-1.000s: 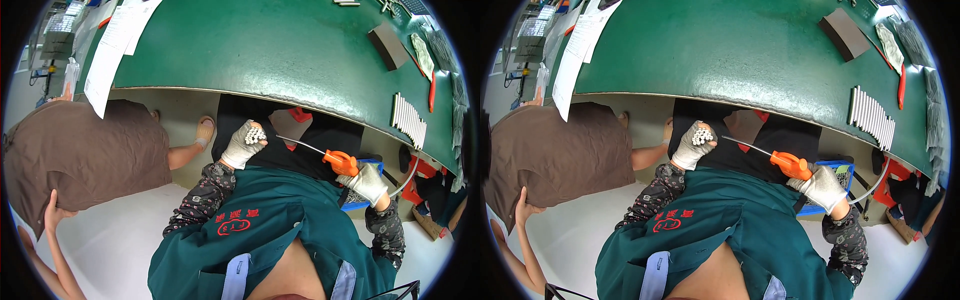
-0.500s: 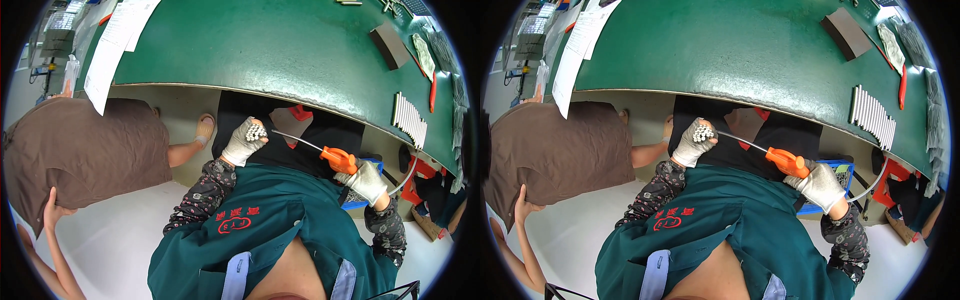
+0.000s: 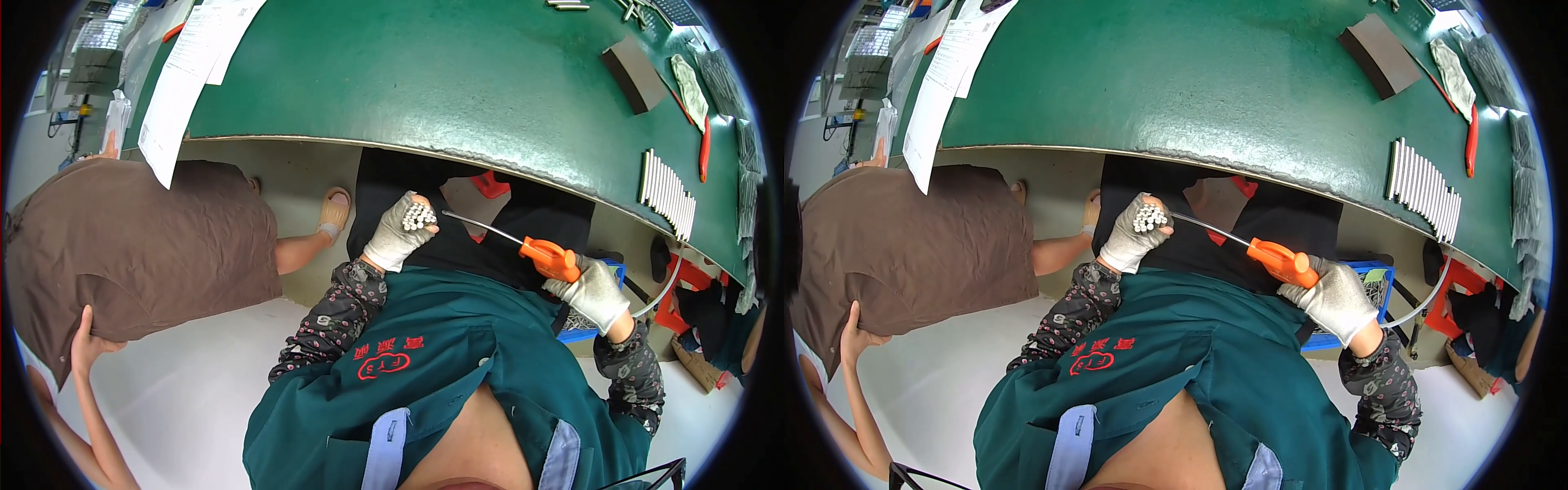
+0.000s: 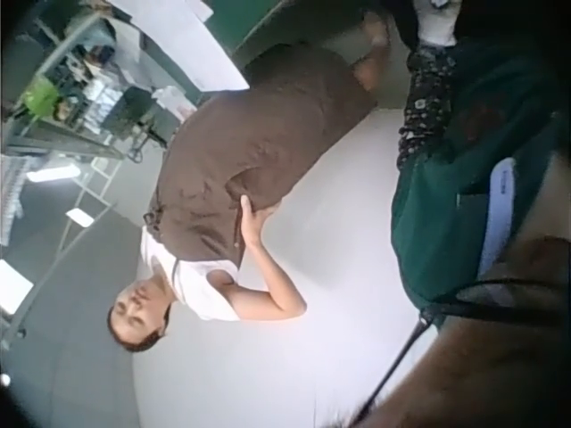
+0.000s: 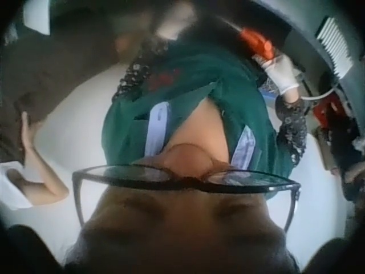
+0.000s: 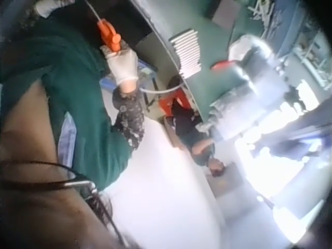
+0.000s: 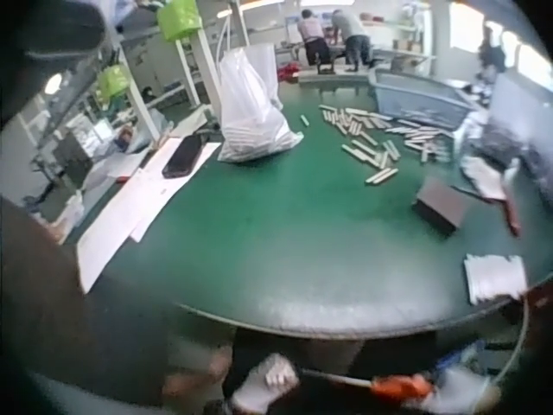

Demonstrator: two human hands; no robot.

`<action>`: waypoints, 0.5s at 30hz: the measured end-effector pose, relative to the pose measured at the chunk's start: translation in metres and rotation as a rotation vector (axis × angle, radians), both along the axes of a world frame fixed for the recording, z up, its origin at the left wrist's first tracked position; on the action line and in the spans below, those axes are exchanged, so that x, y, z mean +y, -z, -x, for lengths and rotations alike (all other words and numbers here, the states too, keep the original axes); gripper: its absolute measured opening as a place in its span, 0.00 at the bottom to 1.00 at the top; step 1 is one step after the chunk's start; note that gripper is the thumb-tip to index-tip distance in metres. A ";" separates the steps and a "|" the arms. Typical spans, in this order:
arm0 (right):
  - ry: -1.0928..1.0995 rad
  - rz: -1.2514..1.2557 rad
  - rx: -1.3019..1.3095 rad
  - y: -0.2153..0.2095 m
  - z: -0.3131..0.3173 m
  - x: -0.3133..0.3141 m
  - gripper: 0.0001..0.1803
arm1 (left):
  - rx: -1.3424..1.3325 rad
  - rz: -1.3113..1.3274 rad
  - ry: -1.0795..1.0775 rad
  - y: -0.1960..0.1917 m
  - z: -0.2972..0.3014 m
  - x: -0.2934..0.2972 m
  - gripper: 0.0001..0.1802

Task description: Inspecting, bundling, and sanding the ends of small metal rods at a factory workbench.

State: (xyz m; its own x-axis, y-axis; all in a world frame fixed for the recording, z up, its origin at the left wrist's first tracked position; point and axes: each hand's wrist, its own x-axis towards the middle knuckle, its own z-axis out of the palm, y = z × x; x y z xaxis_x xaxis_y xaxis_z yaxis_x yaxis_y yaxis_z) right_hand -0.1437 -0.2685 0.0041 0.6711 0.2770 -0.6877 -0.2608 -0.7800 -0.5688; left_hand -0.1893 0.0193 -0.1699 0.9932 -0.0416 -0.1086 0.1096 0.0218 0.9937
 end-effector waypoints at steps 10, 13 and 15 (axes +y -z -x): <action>-0.192 0.133 -0.200 0.008 -0.003 0.006 0.21 | 0.010 -0.054 0.038 -0.004 -0.003 0.005 0.21; -0.258 0.209 -0.211 0.001 -0.008 0.013 0.21 | -0.028 -0.112 0.032 -0.012 -0.007 0.003 0.20; -0.266 0.210 -0.241 -0.004 -0.009 0.007 0.21 | 0.043 -0.071 0.036 -0.020 -0.005 0.003 0.19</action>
State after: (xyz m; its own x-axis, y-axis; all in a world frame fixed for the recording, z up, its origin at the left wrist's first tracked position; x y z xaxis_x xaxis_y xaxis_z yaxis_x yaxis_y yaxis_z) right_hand -0.1349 -0.2615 0.0085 0.7436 0.3328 -0.5798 0.0863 -0.9078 -0.4103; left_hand -0.1846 0.0223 -0.1498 0.9855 -0.0674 -0.1555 0.1521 -0.0534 0.9869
